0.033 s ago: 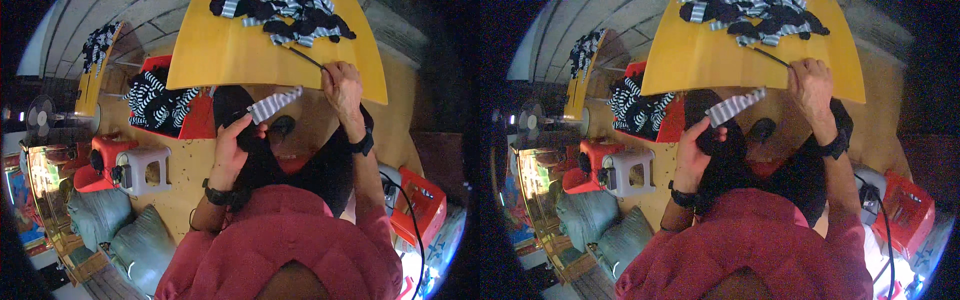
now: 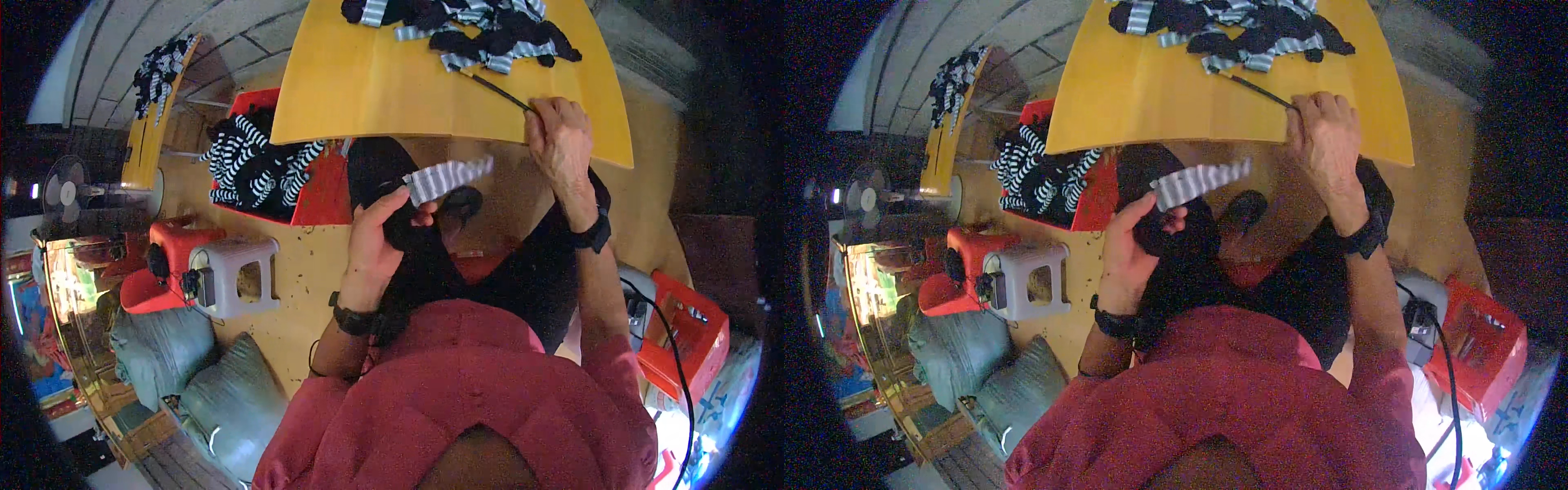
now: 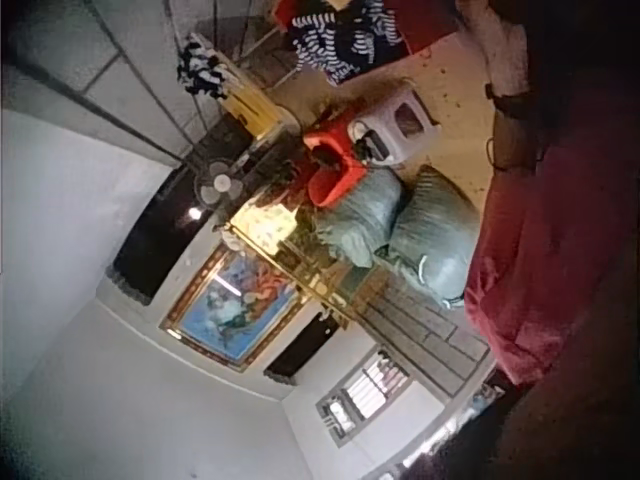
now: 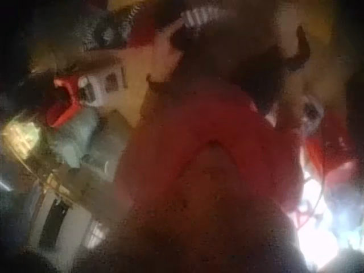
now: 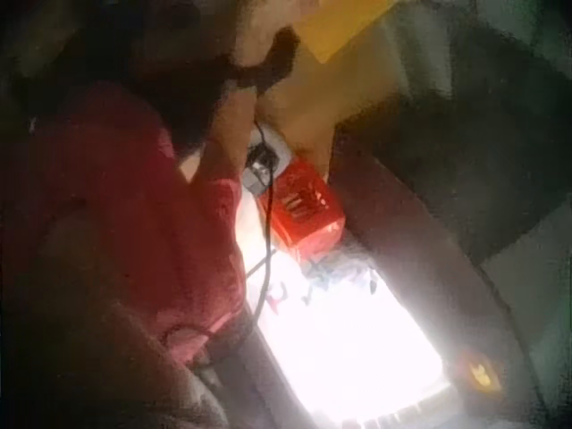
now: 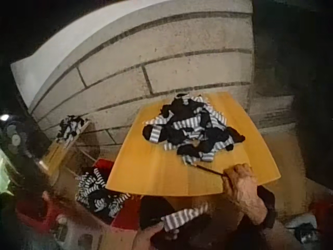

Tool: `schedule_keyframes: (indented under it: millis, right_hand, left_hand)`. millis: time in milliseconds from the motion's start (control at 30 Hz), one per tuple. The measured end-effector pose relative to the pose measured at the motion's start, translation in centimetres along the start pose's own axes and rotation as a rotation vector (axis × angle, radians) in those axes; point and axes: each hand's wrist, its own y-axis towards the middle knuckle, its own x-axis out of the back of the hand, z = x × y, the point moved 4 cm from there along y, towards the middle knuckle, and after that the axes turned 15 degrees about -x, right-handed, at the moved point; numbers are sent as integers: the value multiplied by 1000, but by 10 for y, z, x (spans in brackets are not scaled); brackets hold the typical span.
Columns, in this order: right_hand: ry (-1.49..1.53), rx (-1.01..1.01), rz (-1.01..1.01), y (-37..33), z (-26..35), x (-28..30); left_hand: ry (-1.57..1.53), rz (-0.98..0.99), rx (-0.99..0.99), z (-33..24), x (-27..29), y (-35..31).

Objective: Turning small striped fabric tubes inside out using a thin rod.

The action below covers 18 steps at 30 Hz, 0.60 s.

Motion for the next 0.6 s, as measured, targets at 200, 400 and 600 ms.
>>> schedule_keyframes:
  millis: [200, 400, 600]
  right_hand:
    - [272, -19, 167, -11, 27, 34]
    - [1000, -386, 905, -76, 53, 35]
    - [1227, -900, 944, -112, 29, 43]
  left_hand:
    - [-52, 83, 15, -7, -4, -13]
    - [-162, 211, 76, -5, -15, -15]
    - [337, 196, -160, -7, -16, -4]
